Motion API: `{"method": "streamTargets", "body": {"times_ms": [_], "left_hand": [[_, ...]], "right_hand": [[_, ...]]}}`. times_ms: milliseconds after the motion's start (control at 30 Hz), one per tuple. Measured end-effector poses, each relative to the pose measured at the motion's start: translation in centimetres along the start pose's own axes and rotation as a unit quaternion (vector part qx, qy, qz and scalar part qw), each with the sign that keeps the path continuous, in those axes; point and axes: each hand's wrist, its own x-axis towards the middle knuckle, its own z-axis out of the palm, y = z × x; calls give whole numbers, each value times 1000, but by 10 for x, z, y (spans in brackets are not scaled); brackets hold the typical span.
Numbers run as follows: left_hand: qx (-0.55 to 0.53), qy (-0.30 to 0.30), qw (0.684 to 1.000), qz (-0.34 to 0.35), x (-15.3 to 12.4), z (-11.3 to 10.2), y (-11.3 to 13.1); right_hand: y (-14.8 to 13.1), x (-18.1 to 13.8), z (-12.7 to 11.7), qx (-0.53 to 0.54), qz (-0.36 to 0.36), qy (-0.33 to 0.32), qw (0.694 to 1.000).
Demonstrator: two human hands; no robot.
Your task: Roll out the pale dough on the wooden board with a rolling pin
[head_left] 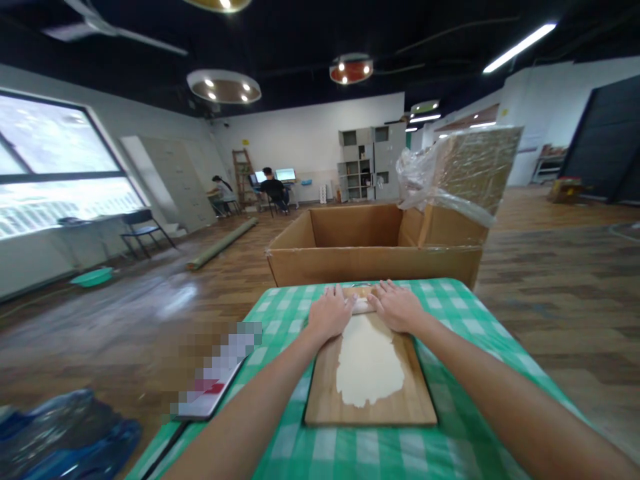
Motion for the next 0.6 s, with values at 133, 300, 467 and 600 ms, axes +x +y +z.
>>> {"method": "streamTargets", "body": {"times_ms": [133, 300, 467, 600], "left_hand": [[-9, 4, 1000, 19, -33, -17, 12], [-27, 2, 1000, 6, -77, -33, 24], [-39, -9, 999, 6, -100, -37, 26], [-37, -4, 999, -12, -87, -29, 21]], "right_hand": [[-6, -28, -11, 37, -36, -8, 999], [-13, -64, -23, 65, -52, -5, 997], [-16, -86, -39, 63, -69, -19, 995], [-18, -80, -41, 63, -69, -20, 995]]}}
